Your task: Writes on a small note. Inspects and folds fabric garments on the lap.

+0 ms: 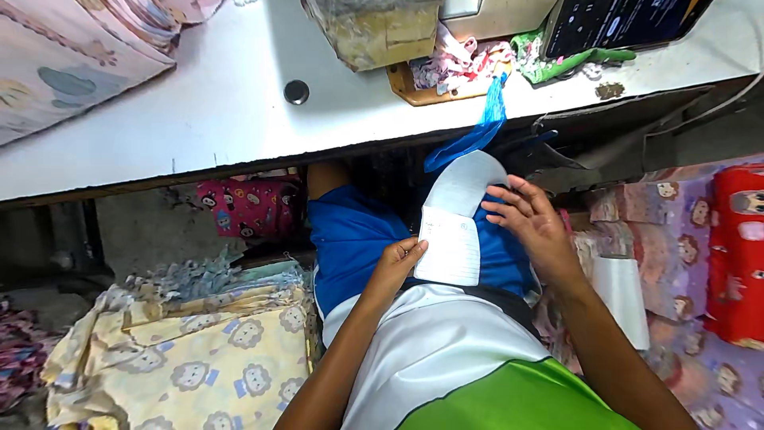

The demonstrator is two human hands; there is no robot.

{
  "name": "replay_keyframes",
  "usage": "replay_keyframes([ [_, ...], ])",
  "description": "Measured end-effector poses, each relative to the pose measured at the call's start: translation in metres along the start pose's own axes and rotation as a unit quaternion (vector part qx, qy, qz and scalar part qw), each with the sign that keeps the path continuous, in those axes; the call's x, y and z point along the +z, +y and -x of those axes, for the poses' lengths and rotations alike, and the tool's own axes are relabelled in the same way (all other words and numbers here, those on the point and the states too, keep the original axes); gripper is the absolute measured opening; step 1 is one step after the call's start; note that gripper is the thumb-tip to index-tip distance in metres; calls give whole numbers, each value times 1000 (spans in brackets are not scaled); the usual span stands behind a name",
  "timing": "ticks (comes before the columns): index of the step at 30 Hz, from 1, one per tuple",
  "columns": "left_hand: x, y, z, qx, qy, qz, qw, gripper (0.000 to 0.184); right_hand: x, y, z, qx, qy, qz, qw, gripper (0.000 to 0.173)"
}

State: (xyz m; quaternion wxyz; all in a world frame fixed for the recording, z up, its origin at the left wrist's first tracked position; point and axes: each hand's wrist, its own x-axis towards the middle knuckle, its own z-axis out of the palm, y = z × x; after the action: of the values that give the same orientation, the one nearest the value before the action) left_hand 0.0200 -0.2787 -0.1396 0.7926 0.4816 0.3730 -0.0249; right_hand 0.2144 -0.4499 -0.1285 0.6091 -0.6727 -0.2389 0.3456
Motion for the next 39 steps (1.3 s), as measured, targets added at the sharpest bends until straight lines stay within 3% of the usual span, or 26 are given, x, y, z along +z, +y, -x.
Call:
replay_keyframes([
  [3, -1, 0, 2, 6, -2, 9, 1000, 21, 6, 17, 6, -20, 17, 158, 987, 46],
  [7, -2, 0, 3, 13, -13, 10, 1000, 21, 18, 25, 14, -32, 66, 194, 978, 29],
  [10, 0, 2, 5, 21, -33, -9, 999, 21, 18, 23, 13, -92, 91, 254, 958, 22],
  [15, -2, -1, 6, 108, -83, -75, 988, 21, 11, 15, 5, -146, 4, 340, 929, 41],
  [19, -4, -7, 3, 201, -73, -133, 968, 24, 9, 8, 8, -47, -59, 225, 971, 41],
  [22, -3, -6, 5, 264, 3, -230, 937, 27, 7, -1, 8, 6, -77, 101, 992, 28],
  [26, -2, 18, 6, 319, 139, -317, 883, 55, 2, -14, 3, -39, -129, 77, 988, 19],
  [28, -5, 35, 8, 339, 113, -340, 870, 69, 2, -18, -1, -80, -169, 104, 977, 22],
  [30, -7, 48, 6, 365, 40, -345, 864, 63, 5, -25, -6, -108, -192, 126, 967, 24],
  [32, -5, 55, 2, 391, -17, -337, 856, 42, 9, -34, -10, -114, -187, 129, 967, 24],
  [34, -1, 61, 0, 401, -27, -340, 850, 29, 14, -42, -13, -96, -151, 116, 977, 22],
  [39, -3, 93, -4, 398, 2, -317, 861, 24, 12, -54, -16, -50, -64, 33, 996, 22],
])
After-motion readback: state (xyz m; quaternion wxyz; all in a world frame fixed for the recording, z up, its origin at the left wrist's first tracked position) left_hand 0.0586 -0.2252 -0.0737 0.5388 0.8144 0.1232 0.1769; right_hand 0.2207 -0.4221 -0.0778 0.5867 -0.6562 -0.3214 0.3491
